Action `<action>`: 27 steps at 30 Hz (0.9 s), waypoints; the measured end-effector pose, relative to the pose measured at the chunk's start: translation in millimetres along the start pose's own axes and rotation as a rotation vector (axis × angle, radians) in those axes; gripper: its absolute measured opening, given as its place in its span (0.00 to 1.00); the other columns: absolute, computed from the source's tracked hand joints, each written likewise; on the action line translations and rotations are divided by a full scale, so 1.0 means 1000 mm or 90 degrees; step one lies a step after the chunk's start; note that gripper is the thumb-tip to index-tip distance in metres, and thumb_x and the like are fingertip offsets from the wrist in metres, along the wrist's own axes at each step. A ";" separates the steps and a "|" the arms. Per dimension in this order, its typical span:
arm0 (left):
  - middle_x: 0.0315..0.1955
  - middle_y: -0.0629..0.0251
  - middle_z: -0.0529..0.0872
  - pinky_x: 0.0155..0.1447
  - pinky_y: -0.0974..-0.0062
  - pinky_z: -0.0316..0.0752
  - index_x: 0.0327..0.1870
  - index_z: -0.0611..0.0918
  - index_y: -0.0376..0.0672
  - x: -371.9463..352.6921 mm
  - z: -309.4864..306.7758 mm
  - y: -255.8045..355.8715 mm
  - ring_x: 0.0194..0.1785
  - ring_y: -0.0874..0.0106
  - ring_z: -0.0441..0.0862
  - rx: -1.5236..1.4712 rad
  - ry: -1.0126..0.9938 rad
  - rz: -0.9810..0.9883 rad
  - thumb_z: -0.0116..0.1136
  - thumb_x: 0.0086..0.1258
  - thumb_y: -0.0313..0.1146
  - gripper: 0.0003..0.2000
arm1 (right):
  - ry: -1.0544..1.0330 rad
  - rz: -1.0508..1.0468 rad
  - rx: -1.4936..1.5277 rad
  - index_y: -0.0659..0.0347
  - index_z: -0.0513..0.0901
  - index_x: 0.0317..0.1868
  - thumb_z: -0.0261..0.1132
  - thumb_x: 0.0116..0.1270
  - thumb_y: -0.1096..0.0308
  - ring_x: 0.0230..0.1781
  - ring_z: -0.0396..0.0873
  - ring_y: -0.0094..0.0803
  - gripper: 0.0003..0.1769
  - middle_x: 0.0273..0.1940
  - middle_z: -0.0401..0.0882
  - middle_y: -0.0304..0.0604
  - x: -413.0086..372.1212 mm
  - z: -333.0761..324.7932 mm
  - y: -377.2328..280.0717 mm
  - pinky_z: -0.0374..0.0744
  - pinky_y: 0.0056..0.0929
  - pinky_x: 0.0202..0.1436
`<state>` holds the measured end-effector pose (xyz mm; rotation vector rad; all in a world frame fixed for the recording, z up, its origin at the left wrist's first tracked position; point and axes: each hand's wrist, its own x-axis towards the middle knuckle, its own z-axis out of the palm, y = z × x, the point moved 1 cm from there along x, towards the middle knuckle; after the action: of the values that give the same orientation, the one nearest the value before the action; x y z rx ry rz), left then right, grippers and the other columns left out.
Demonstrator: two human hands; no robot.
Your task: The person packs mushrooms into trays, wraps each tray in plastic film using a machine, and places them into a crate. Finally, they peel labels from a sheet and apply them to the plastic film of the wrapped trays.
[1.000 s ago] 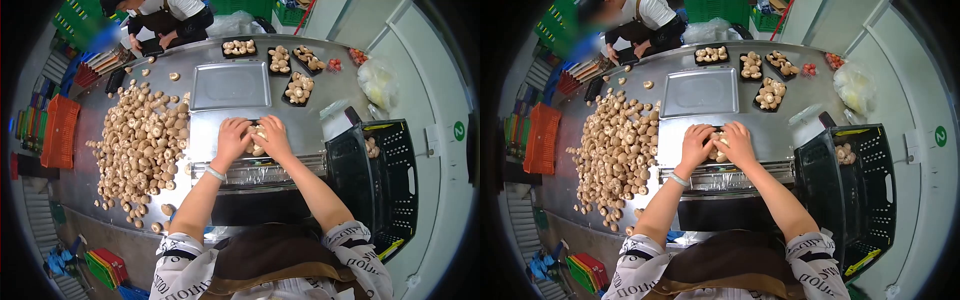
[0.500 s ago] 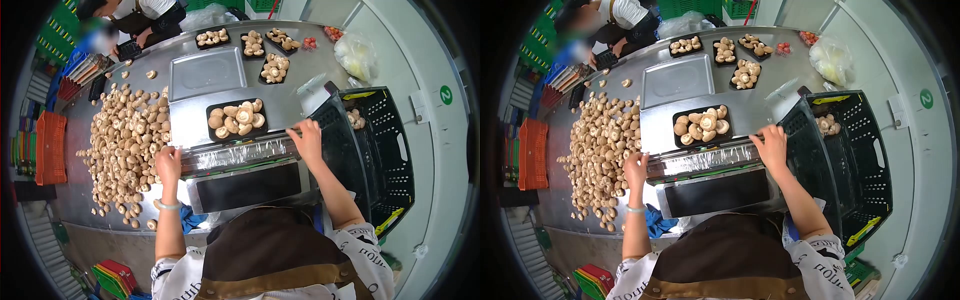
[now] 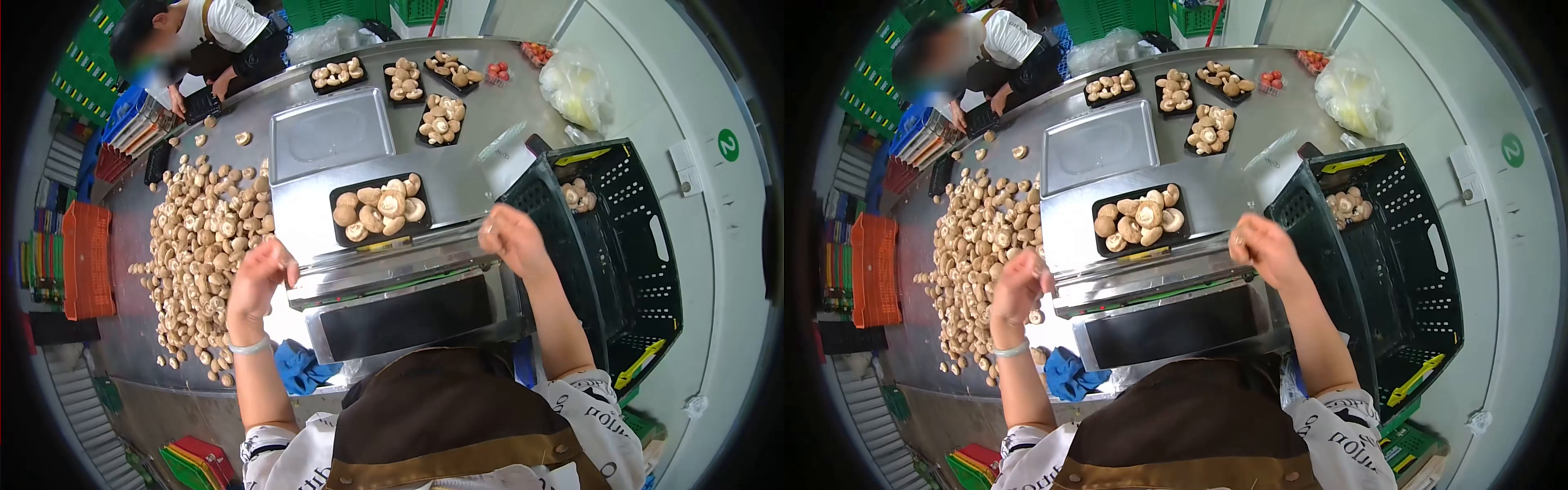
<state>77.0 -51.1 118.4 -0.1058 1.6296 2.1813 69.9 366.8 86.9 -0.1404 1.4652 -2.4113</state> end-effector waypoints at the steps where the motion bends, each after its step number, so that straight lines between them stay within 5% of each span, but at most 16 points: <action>1: 0.27 0.59 0.81 0.44 0.72 0.75 0.31 0.74 0.45 0.012 0.000 0.010 0.34 0.69 0.79 -0.085 -0.038 0.085 0.53 0.73 0.37 0.09 | -0.009 -0.071 0.108 0.59 0.71 0.35 0.55 0.74 0.64 0.22 0.59 0.24 0.10 0.22 0.64 0.36 0.010 0.008 -0.009 0.61 0.25 0.30; 2: 0.34 0.53 0.84 0.50 0.69 0.77 0.33 0.74 0.45 0.027 0.001 0.019 0.41 0.66 0.82 -0.170 -0.075 0.170 0.53 0.74 0.37 0.09 | -0.043 -0.132 0.194 0.60 0.73 0.37 0.53 0.75 0.64 0.29 0.68 0.30 0.10 0.28 0.73 0.40 0.029 0.008 -0.015 0.68 0.28 0.37; 4: 0.52 0.45 0.81 0.64 0.64 0.73 0.36 0.76 0.45 0.064 0.033 0.032 0.59 0.61 0.78 -0.223 0.078 0.258 0.50 0.76 0.38 0.09 | 0.198 -0.187 0.138 0.61 0.72 0.38 0.50 0.76 0.68 0.43 0.76 0.38 0.08 0.40 0.81 0.52 0.069 0.027 -0.018 0.71 0.37 0.49; 5: 0.63 0.44 0.73 0.74 0.62 0.62 0.37 0.76 0.45 0.097 0.015 0.013 0.70 0.59 0.67 -0.156 0.009 0.310 0.49 0.76 0.38 0.09 | 0.188 -0.222 0.020 0.62 0.72 0.38 0.50 0.76 0.68 0.47 0.77 0.39 0.09 0.42 0.82 0.53 0.095 0.026 -0.009 0.72 0.39 0.51; 7: 0.55 0.53 0.81 0.70 0.66 0.63 0.38 0.75 0.39 0.136 0.019 -0.010 0.62 0.62 0.75 0.188 0.217 0.277 0.44 0.79 0.39 0.12 | 0.200 -0.246 -0.306 0.63 0.72 0.40 0.50 0.75 0.67 0.48 0.79 0.43 0.09 0.42 0.83 0.54 0.141 0.007 0.026 0.74 0.43 0.51; 8: 0.50 0.55 0.84 0.63 0.68 0.69 0.38 0.73 0.37 0.160 0.001 -0.040 0.56 0.62 0.78 0.278 0.218 0.286 0.42 0.79 0.38 0.13 | 0.223 -0.230 -0.512 0.64 0.71 0.42 0.50 0.75 0.66 0.46 0.80 0.46 0.09 0.40 0.83 0.54 0.158 -0.004 0.045 0.75 0.44 0.49; 10: 0.37 0.43 0.79 0.47 0.61 0.72 0.39 0.70 0.37 0.170 0.003 -0.069 0.42 0.49 0.77 0.525 0.182 0.194 0.44 0.77 0.36 0.11 | 0.199 -0.137 -0.696 0.64 0.70 0.42 0.53 0.72 0.63 0.43 0.79 0.55 0.11 0.38 0.81 0.58 0.178 -0.023 0.084 0.75 0.48 0.44; 11: 0.32 0.45 0.79 0.44 0.59 0.72 0.38 0.70 0.36 0.178 -0.003 -0.090 0.37 0.45 0.76 0.583 0.176 0.264 0.45 0.77 0.35 0.10 | 0.138 -0.081 -0.703 0.64 0.70 0.42 0.54 0.72 0.63 0.42 0.78 0.59 0.11 0.38 0.80 0.60 0.181 -0.028 0.097 0.75 0.49 0.43; 14: 0.30 0.69 0.78 0.40 0.77 0.72 0.44 0.73 0.41 0.175 -0.012 -0.098 0.33 0.79 0.73 0.460 0.083 0.118 0.52 0.74 0.29 0.05 | 0.056 0.020 -0.763 0.64 0.71 0.41 0.54 0.71 0.61 0.41 0.77 0.60 0.12 0.37 0.79 0.60 0.177 -0.025 0.104 0.75 0.49 0.43; 16: 0.32 0.74 0.77 0.42 0.81 0.71 0.50 0.75 0.42 0.155 0.000 -0.072 0.35 0.83 0.72 0.278 -0.014 -0.030 0.55 0.73 0.29 0.08 | 0.003 0.043 -0.693 0.63 0.73 0.40 0.54 0.71 0.61 0.37 0.79 0.54 0.12 0.34 0.80 0.57 0.165 -0.017 0.093 0.75 0.46 0.42; 18: 0.34 0.71 0.78 0.47 0.79 0.72 0.56 0.77 0.37 0.142 -0.008 -0.086 0.38 0.81 0.73 0.309 -0.107 -0.019 0.56 0.74 0.34 0.15 | -0.047 0.059 -0.674 0.64 0.75 0.40 0.56 0.71 0.58 0.35 0.80 0.47 0.15 0.33 0.81 0.52 0.147 -0.021 0.102 0.76 0.41 0.41; 20: 0.37 0.68 0.83 0.46 0.77 0.73 0.44 0.82 0.32 0.117 0.006 -0.082 0.39 0.80 0.74 0.456 -0.001 -0.051 0.56 0.74 0.40 0.16 | -0.051 0.217 -0.525 0.66 0.78 0.43 0.58 0.71 0.53 0.39 0.79 0.43 0.20 0.37 0.80 0.50 0.123 -0.009 0.088 0.75 0.37 0.45; 22: 0.31 0.67 0.82 0.40 0.75 0.72 0.39 0.81 0.33 0.103 0.010 -0.085 0.35 0.79 0.73 0.449 0.014 -0.098 0.53 0.75 0.41 0.17 | -0.072 0.118 -0.637 0.68 0.79 0.46 0.59 0.69 0.49 0.46 0.77 0.42 0.25 0.44 0.79 0.51 0.101 -0.005 0.082 0.74 0.34 0.50; 25: 0.25 0.67 0.78 0.36 0.74 0.69 0.35 0.79 0.33 0.099 0.007 -0.105 0.31 0.79 0.70 0.571 0.074 0.145 0.52 0.76 0.42 0.17 | -0.039 0.107 -0.597 0.70 0.79 0.46 0.60 0.69 0.49 0.48 0.76 0.42 0.26 0.45 0.78 0.50 0.090 -0.006 0.081 0.72 0.34 0.53; 27: 0.23 0.67 0.76 0.35 0.74 0.69 0.34 0.78 0.33 0.097 0.006 -0.109 0.30 0.79 0.68 0.526 0.080 0.089 0.51 0.76 0.42 0.18 | -0.038 0.103 -0.586 0.70 0.79 0.49 0.62 0.68 0.49 0.49 0.76 0.41 0.27 0.47 0.76 0.52 0.087 -0.008 0.083 0.72 0.34 0.53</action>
<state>29.8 6.7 -7.6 0.1176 2.5279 1.4393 3.2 310.3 3.5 -0.2742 2.3214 -1.4286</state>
